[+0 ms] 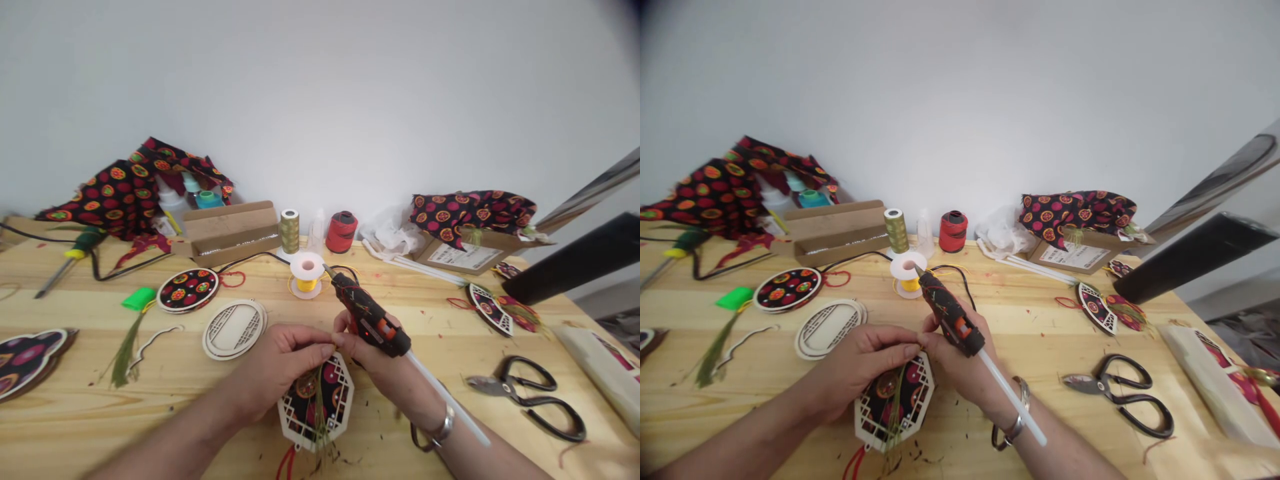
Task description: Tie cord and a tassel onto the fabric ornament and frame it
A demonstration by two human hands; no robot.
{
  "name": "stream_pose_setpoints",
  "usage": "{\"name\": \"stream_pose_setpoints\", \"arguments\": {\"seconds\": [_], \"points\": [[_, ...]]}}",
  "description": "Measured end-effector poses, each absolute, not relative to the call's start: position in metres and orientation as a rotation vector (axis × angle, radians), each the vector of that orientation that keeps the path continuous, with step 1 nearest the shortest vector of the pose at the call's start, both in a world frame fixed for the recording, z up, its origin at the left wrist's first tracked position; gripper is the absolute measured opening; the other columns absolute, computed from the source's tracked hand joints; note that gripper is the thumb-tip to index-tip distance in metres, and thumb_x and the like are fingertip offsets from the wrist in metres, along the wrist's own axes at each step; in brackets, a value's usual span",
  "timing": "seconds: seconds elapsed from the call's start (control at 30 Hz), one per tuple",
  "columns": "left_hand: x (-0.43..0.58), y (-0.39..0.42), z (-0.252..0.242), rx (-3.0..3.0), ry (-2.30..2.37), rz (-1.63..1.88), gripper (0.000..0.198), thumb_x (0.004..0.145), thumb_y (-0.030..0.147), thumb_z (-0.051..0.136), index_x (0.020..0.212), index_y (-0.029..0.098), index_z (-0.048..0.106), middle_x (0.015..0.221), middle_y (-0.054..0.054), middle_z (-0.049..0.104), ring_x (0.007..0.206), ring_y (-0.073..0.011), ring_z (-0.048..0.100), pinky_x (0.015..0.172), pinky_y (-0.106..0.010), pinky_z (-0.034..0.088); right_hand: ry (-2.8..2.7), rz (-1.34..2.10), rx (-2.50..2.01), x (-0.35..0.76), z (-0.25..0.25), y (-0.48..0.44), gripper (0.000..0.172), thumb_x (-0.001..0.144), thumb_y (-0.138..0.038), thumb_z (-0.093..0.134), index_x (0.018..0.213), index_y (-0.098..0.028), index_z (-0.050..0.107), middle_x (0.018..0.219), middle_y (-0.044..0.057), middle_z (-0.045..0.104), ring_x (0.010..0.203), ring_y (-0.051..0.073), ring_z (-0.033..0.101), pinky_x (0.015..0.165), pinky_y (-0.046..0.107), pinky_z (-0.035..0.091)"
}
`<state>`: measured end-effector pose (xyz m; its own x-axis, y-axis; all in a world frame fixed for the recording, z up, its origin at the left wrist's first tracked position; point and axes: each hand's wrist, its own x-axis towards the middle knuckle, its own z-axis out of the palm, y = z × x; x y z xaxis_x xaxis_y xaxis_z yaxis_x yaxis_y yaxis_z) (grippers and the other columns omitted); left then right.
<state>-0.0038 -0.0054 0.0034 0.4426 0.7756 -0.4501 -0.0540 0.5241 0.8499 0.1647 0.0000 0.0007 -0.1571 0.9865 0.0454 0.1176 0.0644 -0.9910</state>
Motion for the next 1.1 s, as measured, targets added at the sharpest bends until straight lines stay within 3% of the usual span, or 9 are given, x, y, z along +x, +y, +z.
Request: {"name": "stream_pose_setpoints", "arguments": {"seconds": [0.57,1.1], "points": [[-0.0016,-0.0056,0.0066,1.138,1.071,0.654,0.023,0.077,0.032,0.063,0.095,0.022,0.074,0.075,0.001,0.074,0.065,-0.0152,0.063,0.059,-0.022,0.047,-1.461,1.045,-1.144,0.1579,0.0015,-0.0077,0.012,0.071,-0.016,0.064,0.077,-0.019,0.055,0.073,-0.003,0.058,0.061,0.01,0.053,0.056,0.02,0.044],[-0.0035,-0.0068,0.0054,1.004,1.013,0.642,0.024,0.077,0.036,0.064,0.094,0.021,0.073,0.072,0.0,0.073,0.06,-0.0137,0.062,0.056,-0.022,0.045,-1.468,0.976,-1.182,0.159,0.0057,-0.0077,0.013,0.071,-0.023,0.067,0.079,-0.02,0.057,0.073,-0.001,0.059,0.06,0.011,0.052,0.056,0.023,0.045]]}}
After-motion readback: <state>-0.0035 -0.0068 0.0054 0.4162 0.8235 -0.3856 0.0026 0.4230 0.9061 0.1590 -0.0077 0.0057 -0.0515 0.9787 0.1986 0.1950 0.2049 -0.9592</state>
